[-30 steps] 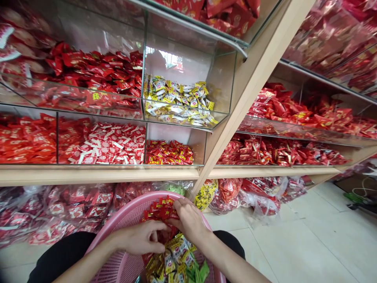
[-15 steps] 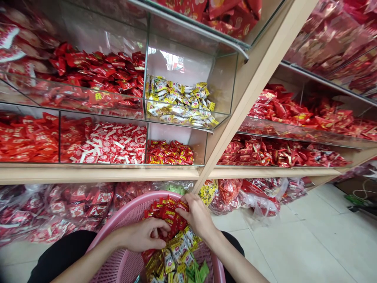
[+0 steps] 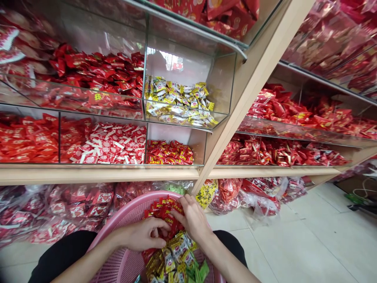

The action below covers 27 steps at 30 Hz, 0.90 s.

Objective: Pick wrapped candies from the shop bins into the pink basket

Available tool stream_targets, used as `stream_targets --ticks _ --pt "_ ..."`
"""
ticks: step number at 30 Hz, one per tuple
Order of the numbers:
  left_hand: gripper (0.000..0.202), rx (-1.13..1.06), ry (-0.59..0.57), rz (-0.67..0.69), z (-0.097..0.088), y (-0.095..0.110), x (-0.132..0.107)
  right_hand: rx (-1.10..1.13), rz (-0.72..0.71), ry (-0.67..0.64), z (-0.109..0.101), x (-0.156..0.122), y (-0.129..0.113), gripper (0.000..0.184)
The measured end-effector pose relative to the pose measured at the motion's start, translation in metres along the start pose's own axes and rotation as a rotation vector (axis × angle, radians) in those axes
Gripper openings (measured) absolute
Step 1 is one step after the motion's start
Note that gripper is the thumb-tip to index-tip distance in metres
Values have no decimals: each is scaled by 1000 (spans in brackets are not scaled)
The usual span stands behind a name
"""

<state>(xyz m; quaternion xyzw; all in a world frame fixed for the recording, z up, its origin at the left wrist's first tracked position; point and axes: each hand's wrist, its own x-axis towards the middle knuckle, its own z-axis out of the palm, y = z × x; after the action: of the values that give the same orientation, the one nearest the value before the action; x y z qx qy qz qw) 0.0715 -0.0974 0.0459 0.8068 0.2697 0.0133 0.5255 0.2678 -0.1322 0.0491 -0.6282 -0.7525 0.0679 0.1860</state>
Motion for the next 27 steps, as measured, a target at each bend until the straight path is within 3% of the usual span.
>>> stream_targets --ticks 9,27 --pt "48 -58 -12 -12 1 4 2 89 90 73 -9 -12 8 27" --pt "41 -56 -1 -9 2 5 1 202 101 112 -5 -23 14 25"
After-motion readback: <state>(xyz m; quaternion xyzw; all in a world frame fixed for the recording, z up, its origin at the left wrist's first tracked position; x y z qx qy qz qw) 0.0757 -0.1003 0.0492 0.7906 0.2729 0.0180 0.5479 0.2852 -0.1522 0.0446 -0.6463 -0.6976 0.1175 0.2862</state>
